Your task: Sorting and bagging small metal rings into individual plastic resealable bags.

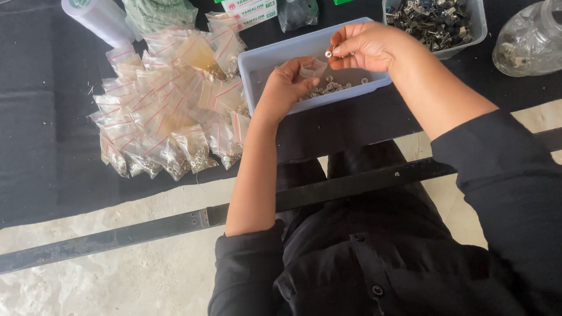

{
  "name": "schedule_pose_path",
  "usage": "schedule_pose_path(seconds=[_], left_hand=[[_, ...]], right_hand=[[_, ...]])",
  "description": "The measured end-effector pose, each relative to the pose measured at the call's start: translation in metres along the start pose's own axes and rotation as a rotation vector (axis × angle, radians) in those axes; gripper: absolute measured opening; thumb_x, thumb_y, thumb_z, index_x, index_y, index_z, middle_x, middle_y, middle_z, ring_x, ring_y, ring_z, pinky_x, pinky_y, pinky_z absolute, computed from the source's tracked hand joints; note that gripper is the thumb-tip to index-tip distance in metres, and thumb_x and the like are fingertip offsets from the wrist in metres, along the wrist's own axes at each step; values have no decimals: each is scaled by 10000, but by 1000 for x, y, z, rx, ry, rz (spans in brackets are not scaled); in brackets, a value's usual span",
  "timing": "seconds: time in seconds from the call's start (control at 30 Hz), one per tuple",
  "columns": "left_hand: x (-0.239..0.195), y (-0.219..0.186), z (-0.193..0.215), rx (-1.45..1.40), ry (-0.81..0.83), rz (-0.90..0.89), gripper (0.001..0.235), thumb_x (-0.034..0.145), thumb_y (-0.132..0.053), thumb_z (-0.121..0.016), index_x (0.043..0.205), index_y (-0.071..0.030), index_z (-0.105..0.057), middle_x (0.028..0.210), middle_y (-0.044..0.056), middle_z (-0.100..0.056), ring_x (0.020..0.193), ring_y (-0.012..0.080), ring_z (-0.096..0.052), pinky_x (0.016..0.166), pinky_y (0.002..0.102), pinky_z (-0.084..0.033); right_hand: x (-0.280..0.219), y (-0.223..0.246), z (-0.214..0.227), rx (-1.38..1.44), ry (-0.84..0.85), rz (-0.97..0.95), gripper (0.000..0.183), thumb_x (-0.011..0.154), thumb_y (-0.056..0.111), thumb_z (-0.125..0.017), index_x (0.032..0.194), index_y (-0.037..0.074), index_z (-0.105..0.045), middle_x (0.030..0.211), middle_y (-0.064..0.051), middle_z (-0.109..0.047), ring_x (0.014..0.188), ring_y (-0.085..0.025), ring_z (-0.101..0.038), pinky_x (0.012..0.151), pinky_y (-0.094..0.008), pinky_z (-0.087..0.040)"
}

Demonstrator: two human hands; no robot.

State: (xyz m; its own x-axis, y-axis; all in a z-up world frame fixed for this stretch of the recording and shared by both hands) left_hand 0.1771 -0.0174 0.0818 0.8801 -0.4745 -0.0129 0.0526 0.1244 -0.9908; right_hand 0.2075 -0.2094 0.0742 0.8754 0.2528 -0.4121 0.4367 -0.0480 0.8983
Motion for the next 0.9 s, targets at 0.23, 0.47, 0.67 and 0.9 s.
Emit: schedule_pose_path(seconds=[0.23,0.47,0.67,0.9], left_hand=[[-2,0,-4,-83,29,3,380,924,-125,-748,1287,-129,-635,1161,-51,-741,997,62,-717,863,227,-555],[-3,-9,-2,-66,17,16,380,922,-133,-731,1296,-133,-667,1005,-47,-741,865,53,-626,798,226,-503],[-3,-12,-1,-48,21,27,287,924,-139,-718,1209,-129,-685,962,-39,-730,864,68,-638,806,234,-495],[-1,-9,-2,-29,35,39,264,922,-158,-712,1183,-134,-687,942,-35,-725,825,78,-603,783,242,-467]], right_hand=[[-25,53,-34,-232,18,55,104,918,-20,-667,958,69,-632,989,-120,-720,897,-232,-737,890,-331,-660],[-36,77,-70,-682,-26,40,184,835,-26,-672,998,32,-735,894,-127,-724,828,-196,-740,815,-258,-621],[-46,90,-93,-1132,-106,-51,311,824,3,-612,984,186,-806,843,-15,-717,762,-115,-644,719,-299,-476],[-42,88,-100,-1244,-119,-22,331,841,-29,-614,979,193,-816,807,-62,-669,610,-195,-526,576,-345,-435]])
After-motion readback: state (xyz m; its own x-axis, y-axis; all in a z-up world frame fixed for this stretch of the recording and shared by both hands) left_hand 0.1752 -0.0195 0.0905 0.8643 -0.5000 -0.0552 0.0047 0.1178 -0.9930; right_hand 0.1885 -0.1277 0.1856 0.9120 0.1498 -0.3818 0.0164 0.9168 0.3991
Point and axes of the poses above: each hand's wrist, its own x-axis towards the middle knuckle, its own z-axis out of the back of the hand, y = z × x, the point moved 8 cm from there along x, towards the middle knuckle
